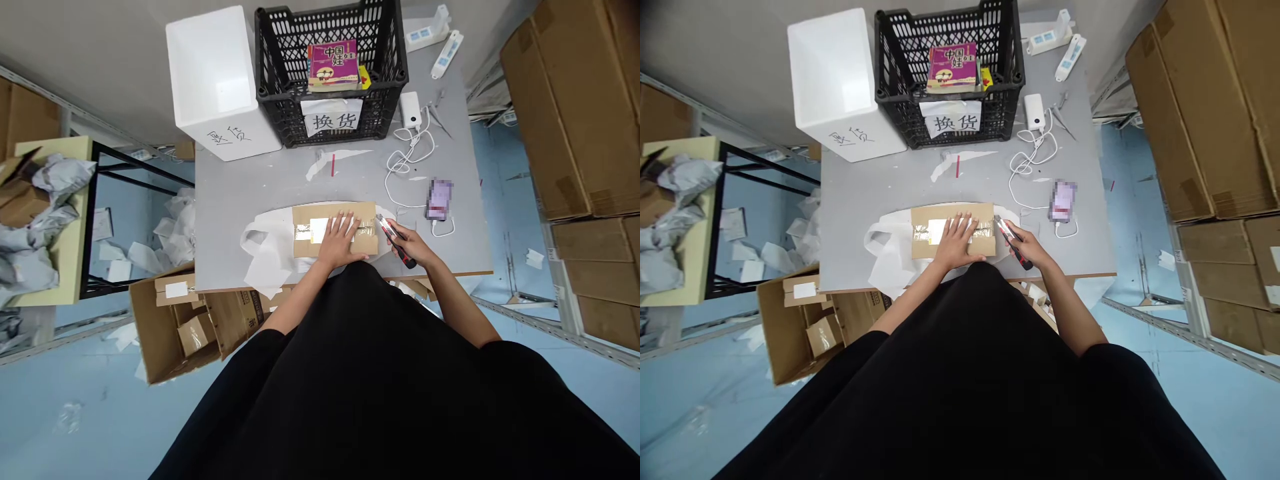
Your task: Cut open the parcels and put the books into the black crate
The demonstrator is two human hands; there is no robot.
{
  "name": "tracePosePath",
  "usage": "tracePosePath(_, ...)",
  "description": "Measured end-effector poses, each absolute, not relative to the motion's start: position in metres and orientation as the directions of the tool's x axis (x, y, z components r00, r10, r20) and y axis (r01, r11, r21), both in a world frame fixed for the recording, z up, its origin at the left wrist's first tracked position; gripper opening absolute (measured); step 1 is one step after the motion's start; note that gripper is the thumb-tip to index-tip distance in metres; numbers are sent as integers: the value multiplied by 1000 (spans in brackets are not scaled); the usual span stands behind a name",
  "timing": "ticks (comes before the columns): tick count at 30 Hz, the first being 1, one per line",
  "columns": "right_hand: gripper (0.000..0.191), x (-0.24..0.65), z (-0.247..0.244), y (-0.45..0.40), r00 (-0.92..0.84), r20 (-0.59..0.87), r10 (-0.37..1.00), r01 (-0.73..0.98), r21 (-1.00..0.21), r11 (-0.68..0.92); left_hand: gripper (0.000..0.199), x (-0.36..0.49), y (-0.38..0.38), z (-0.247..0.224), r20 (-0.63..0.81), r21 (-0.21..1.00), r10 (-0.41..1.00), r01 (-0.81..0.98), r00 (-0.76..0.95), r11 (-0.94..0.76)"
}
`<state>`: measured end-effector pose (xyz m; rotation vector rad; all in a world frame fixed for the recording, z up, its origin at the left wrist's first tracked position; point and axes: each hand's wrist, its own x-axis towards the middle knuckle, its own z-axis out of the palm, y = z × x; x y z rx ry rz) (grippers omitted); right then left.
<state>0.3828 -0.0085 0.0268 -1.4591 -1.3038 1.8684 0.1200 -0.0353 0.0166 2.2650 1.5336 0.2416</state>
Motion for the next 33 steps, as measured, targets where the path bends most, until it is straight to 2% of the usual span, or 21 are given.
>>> tracePosePath(4,68,384,30,-6,-366,-518,773,210,-855,-473,115,122,-35,13,-67,381,922,864,380,-329)
tracePosePath(15,69,399,24,-9,-452,-499,740,328,-864,-382,124,126,-28,9,-121,409,937,876,329,-254)
tracePosePath(26,69,406,24,-49,-494,-556,669,299,-831,-469,124,127,-27,9,-127,392,939,886,319,-247)
tracePosePath(30,74,414,17,-59,-439,-574,691,198,-812,-549,123,127,-28,8,-97,398,940,878,328,-265)
tracePosePath(33,68,424,-12,-70,-266,-594,759,163,-804,-572,118,126,-31,9,-57,422,939,861,339,-285)
